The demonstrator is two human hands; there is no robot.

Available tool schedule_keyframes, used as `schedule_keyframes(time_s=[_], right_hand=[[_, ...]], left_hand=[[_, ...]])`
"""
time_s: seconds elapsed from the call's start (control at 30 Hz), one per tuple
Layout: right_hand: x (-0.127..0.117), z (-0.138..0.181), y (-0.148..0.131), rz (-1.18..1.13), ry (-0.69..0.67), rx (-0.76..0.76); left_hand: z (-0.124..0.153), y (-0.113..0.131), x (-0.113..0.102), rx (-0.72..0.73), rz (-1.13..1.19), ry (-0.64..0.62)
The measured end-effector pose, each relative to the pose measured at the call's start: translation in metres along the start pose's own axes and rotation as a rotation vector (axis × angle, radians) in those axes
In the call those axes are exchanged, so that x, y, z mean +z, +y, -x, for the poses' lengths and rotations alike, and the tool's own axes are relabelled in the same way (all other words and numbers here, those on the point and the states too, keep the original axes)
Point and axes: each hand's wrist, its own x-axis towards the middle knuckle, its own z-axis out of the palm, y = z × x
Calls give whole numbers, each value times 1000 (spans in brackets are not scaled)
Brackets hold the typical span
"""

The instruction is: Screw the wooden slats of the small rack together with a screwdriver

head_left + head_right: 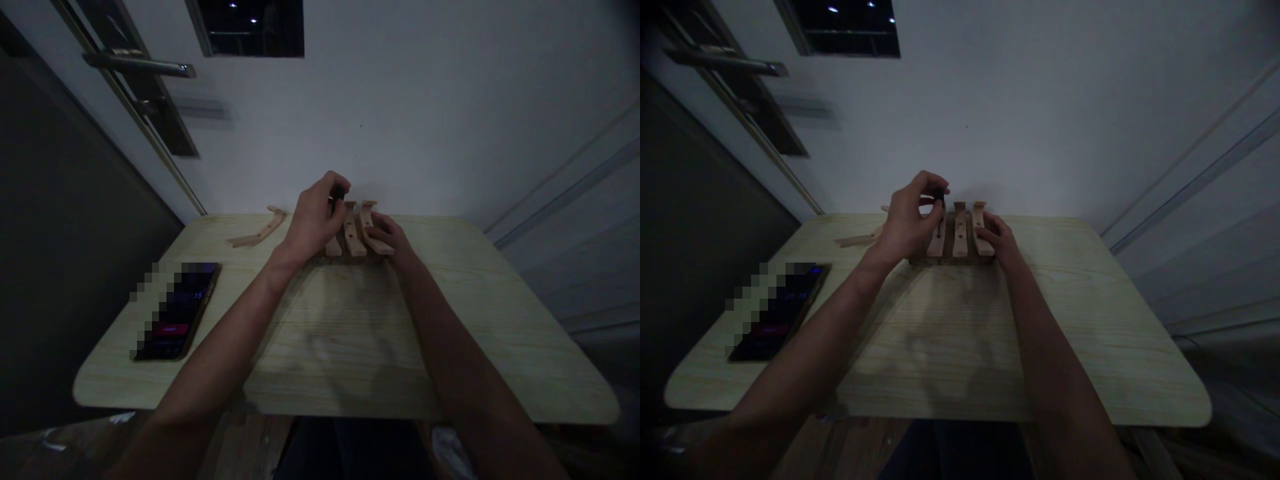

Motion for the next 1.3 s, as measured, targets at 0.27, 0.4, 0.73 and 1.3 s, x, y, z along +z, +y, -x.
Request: schedule_keyframes(time_s=[0.27,0.4,0.73,1.3], right_hand=[[1,2,-4,-10,0,-4],[2,3,-5,-10,3,5],[1,1,-3,2,3,-12],[0,2,-6,12,2,-4]], left_hand=[[-1,6,-4,-9,-35,33],[-2,5,-5,-16,-49,46],[0,5,-4,-21,-31,12],[0,5,-6,-34,2,21]])
